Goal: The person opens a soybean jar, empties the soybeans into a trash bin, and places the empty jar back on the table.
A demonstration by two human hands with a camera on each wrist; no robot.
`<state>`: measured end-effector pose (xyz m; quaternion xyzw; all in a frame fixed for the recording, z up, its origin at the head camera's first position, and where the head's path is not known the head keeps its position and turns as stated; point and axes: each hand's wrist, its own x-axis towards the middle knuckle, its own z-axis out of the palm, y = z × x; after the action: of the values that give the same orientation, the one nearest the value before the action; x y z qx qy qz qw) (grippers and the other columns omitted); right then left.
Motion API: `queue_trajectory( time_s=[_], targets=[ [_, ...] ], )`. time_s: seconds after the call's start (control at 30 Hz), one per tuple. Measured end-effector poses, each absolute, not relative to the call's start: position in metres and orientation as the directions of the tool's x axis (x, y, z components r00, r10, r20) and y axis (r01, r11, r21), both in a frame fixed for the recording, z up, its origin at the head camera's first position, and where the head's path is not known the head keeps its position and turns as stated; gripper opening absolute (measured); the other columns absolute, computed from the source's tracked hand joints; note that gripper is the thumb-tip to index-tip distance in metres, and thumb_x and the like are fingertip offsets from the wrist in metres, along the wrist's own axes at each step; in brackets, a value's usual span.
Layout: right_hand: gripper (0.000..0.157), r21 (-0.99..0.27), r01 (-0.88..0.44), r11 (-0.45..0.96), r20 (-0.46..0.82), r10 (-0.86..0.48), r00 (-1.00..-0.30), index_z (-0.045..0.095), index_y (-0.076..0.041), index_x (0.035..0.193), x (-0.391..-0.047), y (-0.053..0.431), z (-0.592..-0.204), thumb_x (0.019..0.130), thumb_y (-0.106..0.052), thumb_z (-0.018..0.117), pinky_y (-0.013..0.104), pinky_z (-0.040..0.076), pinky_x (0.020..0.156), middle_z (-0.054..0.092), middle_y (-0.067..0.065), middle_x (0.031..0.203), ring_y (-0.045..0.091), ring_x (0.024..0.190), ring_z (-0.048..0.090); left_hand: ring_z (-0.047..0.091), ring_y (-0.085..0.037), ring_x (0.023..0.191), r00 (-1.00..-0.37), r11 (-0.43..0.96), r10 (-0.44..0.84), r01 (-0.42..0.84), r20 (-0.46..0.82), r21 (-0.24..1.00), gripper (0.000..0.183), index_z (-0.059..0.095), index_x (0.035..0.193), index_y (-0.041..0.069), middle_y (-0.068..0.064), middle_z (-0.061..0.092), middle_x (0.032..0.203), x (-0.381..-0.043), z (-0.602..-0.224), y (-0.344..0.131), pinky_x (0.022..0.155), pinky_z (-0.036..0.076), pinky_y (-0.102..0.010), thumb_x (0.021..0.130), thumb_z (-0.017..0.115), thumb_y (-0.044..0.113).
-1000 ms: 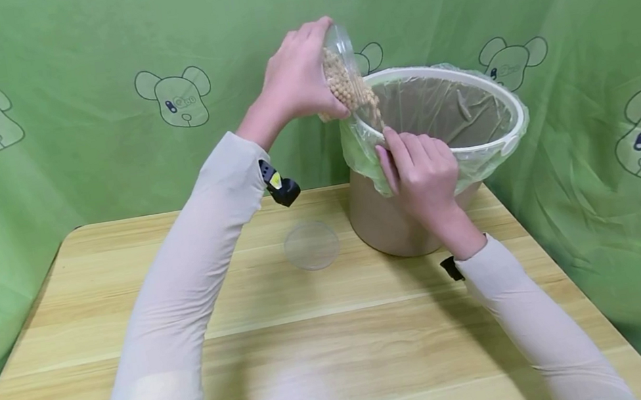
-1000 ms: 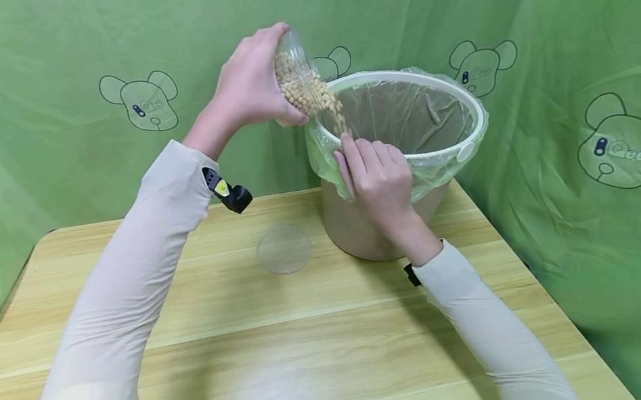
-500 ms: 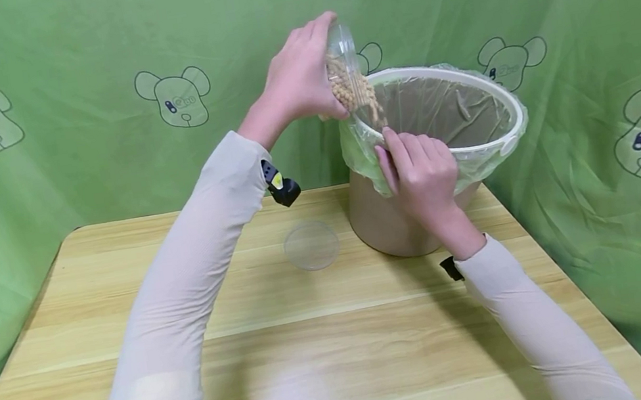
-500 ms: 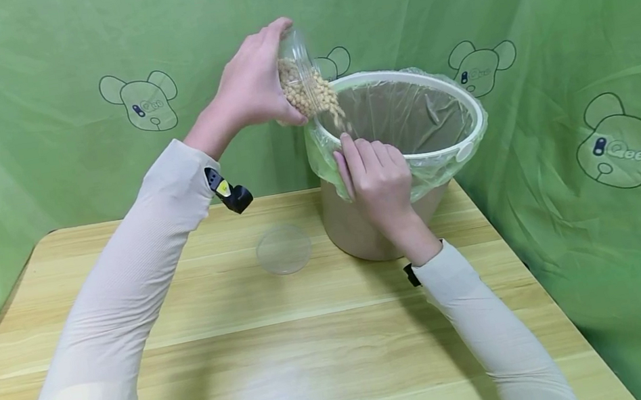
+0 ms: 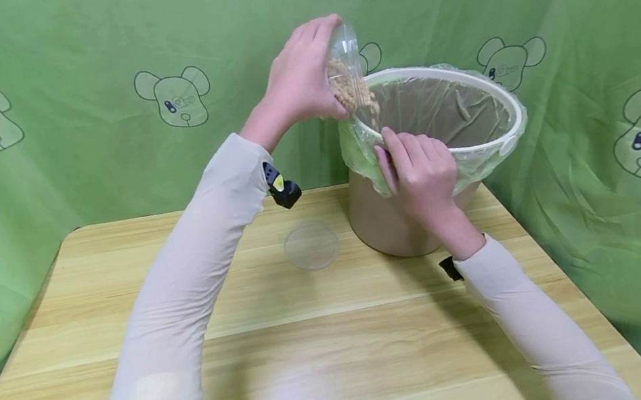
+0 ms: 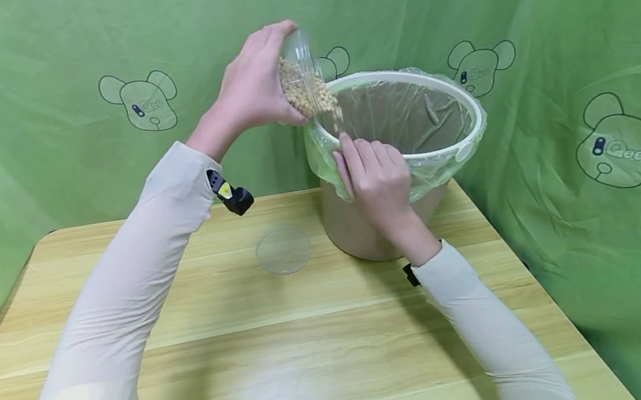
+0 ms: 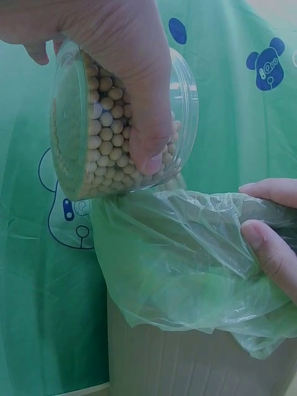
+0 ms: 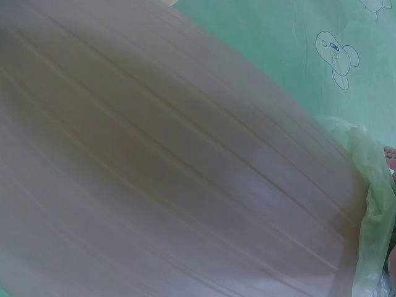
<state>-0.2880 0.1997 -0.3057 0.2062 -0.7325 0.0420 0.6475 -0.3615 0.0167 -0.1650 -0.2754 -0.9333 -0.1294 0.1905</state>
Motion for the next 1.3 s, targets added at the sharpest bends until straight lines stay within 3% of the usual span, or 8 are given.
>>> queue_trajectory(
  time_s=[0.4,1.3],
  targets=[
    [0.025,0.212,-0.350,0.912,0.964,-0.254,-0.077,0.070,-0.004,0.104,-0.2874,0.1985,-0.3054,0.084,-0.018,0.066,0.039,0.046,0.057,0.069,0.011,0.081,0.030,0.068,0.060,0.014,-0.009,0.141,-0.774,0.820,0.443,0.554,0.452,0.146,0.126,0.015,0.150,0.029,0.009,0.016,0.154,-0.3614,-0.1673,0.0165,0.108,0.036,-0.027,0.049,0.088,0.043],
    [0.025,0.209,-0.367,0.906,0.964,-0.254,-0.077,0.070,-0.004,0.105,-0.2893,0.1978,-0.3053,0.084,-0.017,0.066,0.041,0.045,0.056,0.068,0.011,0.081,0.031,0.068,0.059,0.010,-0.010,0.144,-0.706,0.775,0.506,0.624,0.495,0.097,0.123,0.013,0.151,0.023,0.008,0.019,0.155,-0.3622,-0.1702,0.0179,0.116,0.016,-0.023,0.054,0.087,0.033]
  ],
)
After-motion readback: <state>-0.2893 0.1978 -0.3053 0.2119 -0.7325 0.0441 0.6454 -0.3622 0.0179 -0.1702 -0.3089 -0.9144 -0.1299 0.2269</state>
